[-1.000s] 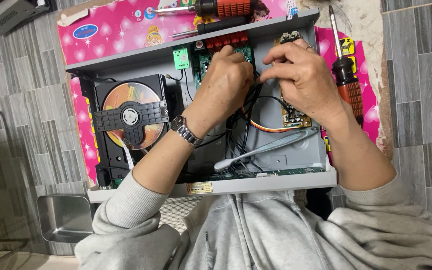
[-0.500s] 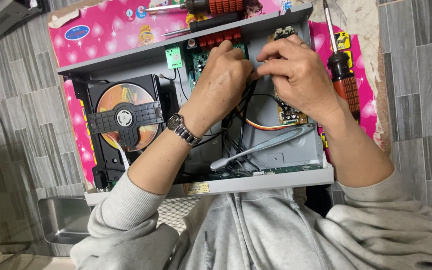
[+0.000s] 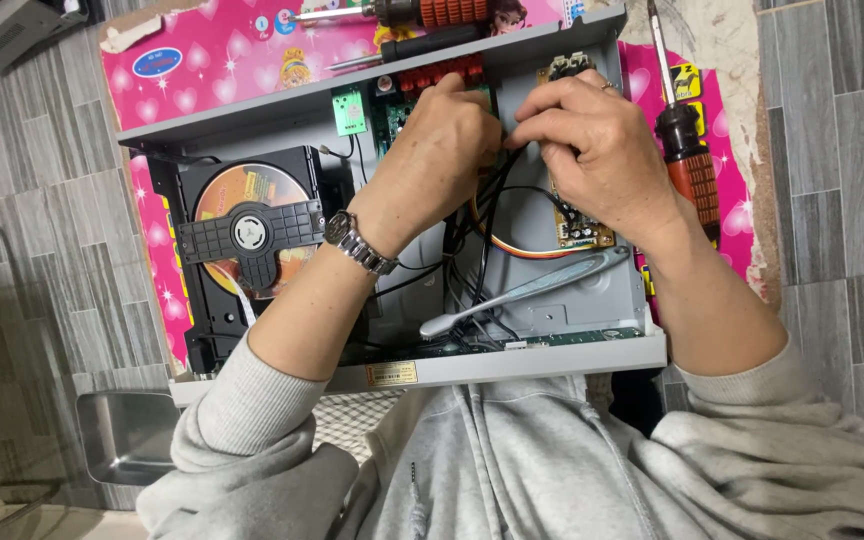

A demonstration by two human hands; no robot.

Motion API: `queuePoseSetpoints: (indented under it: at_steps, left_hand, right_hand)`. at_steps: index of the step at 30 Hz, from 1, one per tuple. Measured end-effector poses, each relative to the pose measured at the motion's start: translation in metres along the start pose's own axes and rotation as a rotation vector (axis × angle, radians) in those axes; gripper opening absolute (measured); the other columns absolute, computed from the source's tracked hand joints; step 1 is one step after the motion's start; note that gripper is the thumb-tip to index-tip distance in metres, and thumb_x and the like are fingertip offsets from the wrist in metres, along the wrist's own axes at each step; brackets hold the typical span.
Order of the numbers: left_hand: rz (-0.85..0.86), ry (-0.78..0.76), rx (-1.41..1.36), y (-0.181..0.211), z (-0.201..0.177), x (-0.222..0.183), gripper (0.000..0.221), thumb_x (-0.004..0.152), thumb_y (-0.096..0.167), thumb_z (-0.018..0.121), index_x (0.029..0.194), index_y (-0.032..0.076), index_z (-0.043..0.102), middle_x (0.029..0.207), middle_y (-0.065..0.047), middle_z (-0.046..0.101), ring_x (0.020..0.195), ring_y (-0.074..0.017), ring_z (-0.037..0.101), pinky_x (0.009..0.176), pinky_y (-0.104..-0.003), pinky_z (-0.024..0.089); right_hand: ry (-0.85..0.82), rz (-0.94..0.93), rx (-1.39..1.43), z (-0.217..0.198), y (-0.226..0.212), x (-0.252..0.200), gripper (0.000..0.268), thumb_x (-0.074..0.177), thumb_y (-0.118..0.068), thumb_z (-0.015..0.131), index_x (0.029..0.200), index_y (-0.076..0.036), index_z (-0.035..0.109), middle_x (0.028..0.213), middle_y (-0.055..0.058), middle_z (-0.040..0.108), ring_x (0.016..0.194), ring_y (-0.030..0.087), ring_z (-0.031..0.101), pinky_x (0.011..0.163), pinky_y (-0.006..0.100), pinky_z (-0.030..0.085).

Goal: Repairing an electronic device by connecting internal wiring and cleaning the circuit board with a brush

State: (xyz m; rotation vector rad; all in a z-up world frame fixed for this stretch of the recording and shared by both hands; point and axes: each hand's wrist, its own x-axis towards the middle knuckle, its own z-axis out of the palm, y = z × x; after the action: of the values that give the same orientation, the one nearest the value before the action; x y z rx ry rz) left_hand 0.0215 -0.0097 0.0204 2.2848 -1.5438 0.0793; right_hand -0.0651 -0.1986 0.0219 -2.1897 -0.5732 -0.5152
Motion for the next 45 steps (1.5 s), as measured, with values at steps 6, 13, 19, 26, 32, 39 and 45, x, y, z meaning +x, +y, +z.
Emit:
queuePoseSetpoints:
  at_steps: [6, 13, 19, 26, 32, 39, 45]
  left_hand:
    - [-0.054, 0.055, -0.085, 0.004, -0.004, -0.009, 0.022, 0.077, -0.008, 0.063, 0.069, 0.013, 0.065, 0.065, -0.002, 0.053, 0.069, -0.0261, 0.044, 0.056, -0.038, 0.037]
    - [-0.093, 0.077, -0.035, 0.001, 0.009, -0.013, 0.023, 0.075, -0.001, 0.065, 0.062, 0.016, 0.057, 0.069, 0.000, 0.048, 0.077, -0.0255, 0.042, 0.064, -0.039, 0.037]
    - [-0.040, 0.078, 0.130, 0.011, 0.014, -0.003, 0.027, 0.079, 0.003, 0.064, 0.059, 0.018, 0.055, 0.064, 0.000, 0.048, 0.076, -0.0232, 0.041, 0.060, -0.039, 0.033]
    - [-0.082, 0.140, 0.165, 0.016, 0.014, -0.009, 0.018, 0.078, 0.005, 0.064, 0.064, 0.016, 0.062, 0.068, -0.003, 0.055, 0.082, -0.0265, 0.048, 0.065, -0.039, 0.040]
    - [-0.188, 0.288, 0.060, 0.021, 0.022, -0.019, 0.015, 0.084, 0.015, 0.065, 0.069, 0.017, 0.063, 0.068, -0.001, 0.052, 0.079, -0.0232, 0.051, 0.063, -0.036, 0.042]
    - [-0.354, 0.254, 0.092, 0.011, 0.042, -0.014, 0.017, 0.077, 0.026, 0.061, 0.061, 0.021, 0.060, 0.071, -0.002, 0.055, 0.081, -0.0299, 0.048, 0.065, -0.048, 0.035]
    - [-0.439, 0.305, 0.222, 0.025, 0.051, -0.002, 0.015, 0.075, 0.015, 0.064, 0.062, 0.014, 0.070, 0.070, -0.004, 0.063, 0.083, -0.0337, 0.053, 0.065, -0.047, 0.040]
  right_hand:
    - [-0.004, -0.020, -0.019, 0.001, 0.001, 0.000, 0.033, 0.079, 0.022, 0.054, 0.094, 0.002, 0.075, 0.103, 0.015, 0.068, 0.089, 0.030, 0.061, 0.084, 0.039, 0.046]
    - [-0.020, 0.004, -0.042, 0.001, -0.001, 0.001, 0.035, 0.080, 0.019, 0.053, 0.095, -0.001, 0.077, 0.105, 0.015, 0.070, 0.093, 0.031, 0.059, 0.085, 0.040, 0.048]
    - [-0.007, -0.004, -0.029, 0.002, 0.003, 0.000, 0.026, 0.086, 0.021, 0.057, 0.093, 0.002, 0.074, 0.106, 0.018, 0.070, 0.089, 0.032, 0.061, 0.083, 0.041, 0.047]
    - [-0.010, 0.010, -0.051, 0.003, 0.006, -0.003, 0.023, 0.086, 0.015, 0.062, 0.092, -0.002, 0.075, 0.104, 0.015, 0.072, 0.094, 0.034, 0.066, 0.085, 0.044, 0.050]
    - [-0.025, 0.027, -0.045, 0.004, 0.008, -0.003, 0.025, 0.090, 0.011, 0.065, 0.095, -0.011, 0.077, 0.105, 0.010, 0.072, 0.096, 0.036, 0.066, 0.084, 0.046, 0.052]
    - [-0.059, 0.031, -0.066, 0.003, -0.013, 0.002, 0.027, 0.091, 0.019, 0.057, 0.100, 0.002, 0.076, 0.109, 0.019, 0.071, 0.098, 0.033, 0.064, 0.094, 0.042, 0.046]
    - [-0.073, 0.049, -0.111, 0.006, -0.011, -0.002, 0.024, 0.094, 0.018, 0.060, 0.101, 0.000, 0.075, 0.111, 0.018, 0.071, 0.103, 0.031, 0.065, 0.100, 0.044, 0.042]
